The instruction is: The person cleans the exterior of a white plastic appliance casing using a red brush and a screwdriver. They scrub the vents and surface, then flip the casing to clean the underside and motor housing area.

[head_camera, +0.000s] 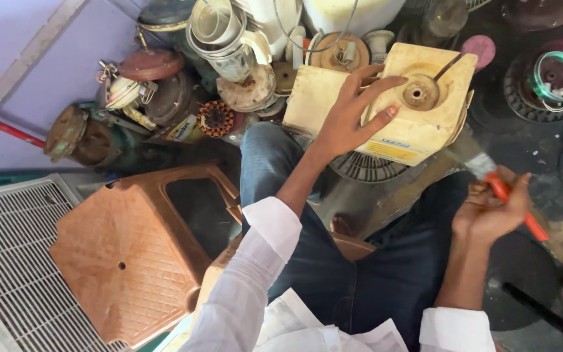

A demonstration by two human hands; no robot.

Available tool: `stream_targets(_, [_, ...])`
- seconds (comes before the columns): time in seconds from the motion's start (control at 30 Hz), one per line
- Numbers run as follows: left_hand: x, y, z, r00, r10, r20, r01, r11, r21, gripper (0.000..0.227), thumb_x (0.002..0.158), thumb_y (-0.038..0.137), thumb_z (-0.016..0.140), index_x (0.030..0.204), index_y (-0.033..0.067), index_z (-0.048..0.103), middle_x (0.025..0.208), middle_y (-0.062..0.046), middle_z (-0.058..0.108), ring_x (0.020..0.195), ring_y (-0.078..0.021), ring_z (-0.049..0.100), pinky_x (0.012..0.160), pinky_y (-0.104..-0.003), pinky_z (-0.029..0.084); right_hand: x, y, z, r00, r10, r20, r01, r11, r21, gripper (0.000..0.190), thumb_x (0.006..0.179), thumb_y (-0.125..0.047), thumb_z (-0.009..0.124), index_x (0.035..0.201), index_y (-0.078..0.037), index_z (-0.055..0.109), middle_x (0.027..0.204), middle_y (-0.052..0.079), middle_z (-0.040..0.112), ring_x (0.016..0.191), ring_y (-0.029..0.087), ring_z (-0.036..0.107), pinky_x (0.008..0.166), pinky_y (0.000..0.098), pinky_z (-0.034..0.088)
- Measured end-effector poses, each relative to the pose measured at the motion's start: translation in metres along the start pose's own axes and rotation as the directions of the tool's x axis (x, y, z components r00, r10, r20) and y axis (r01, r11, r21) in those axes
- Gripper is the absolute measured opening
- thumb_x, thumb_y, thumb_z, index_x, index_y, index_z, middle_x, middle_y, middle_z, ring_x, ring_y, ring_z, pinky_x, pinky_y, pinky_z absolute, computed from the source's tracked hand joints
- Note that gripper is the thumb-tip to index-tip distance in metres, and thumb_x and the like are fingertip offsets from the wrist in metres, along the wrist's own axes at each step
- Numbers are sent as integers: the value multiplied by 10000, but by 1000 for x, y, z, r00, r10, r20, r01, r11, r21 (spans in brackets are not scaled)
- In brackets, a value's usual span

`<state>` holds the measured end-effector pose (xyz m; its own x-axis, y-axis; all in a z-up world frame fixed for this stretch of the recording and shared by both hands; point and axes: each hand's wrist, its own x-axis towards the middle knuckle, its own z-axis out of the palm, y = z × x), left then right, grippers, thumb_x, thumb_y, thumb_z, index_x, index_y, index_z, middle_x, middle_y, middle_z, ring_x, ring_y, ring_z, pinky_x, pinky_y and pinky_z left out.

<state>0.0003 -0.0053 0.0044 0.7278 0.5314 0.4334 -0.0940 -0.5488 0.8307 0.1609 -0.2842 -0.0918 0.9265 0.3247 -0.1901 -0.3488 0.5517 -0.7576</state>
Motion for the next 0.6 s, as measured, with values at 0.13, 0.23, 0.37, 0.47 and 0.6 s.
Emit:
stream_targets(0.13, [-1,-1,0,1000,17,0,-17,1000,6,392,1064,281,693,1439,209,604,1510,-157,454,1351,-297,538,1192,-405,493,7,-3,-10,981,78,178,-145,904,403,347,1236,-292,573,1029,-14,592,897,78,621,766,148,592,684,237,463])
stream_targets(0.23, [-1,-1,-1,1000,-4,15,4,1000,4,397,1063,291,696,1439,205,601,1504,-158,456,1382,-302,549,1179,-404,500,6,1,-1,1000,13,-28,-11,998,55,320,1139,-314,625,1115,3,650,982,79,660,814,154,617,706,280,484])
stream_targets(0.37, [0,1,-2,1000,-10,25,10,1000,-9,390,1071,301,685,1441,210,599,1500,-156,452,1338,-274,573,1166,-396,513,-1,0,14,979,-170,-115,110,907,-406,449,1084,-440,627,1074,6,675,870,76,660,706,142,570,633,269,424])
stream_targets(0.47, [-1,1,-1,1000,0,13,0,1000,20,391,1073,310,687,1443,222,598,1490,-149,461,1298,-262,581,1163,-388,521,-3,-4,16,979,-189,-77,142,901,-410,479,1099,-473,623,1104,3,678,915,67,658,749,144,577,676,267,449])
stream_targets(0.6, [0,-2,-2,998,70,-3,-70,995,78,415,1067,319,708,1457,246,589,1477,-143,477,1294,-280,570,1142,-368,514,-1,-6,14,993,-71,-94,59,990,-129,445,1135,-467,610,1097,-24,642,1000,95,674,815,162,581,738,284,464])
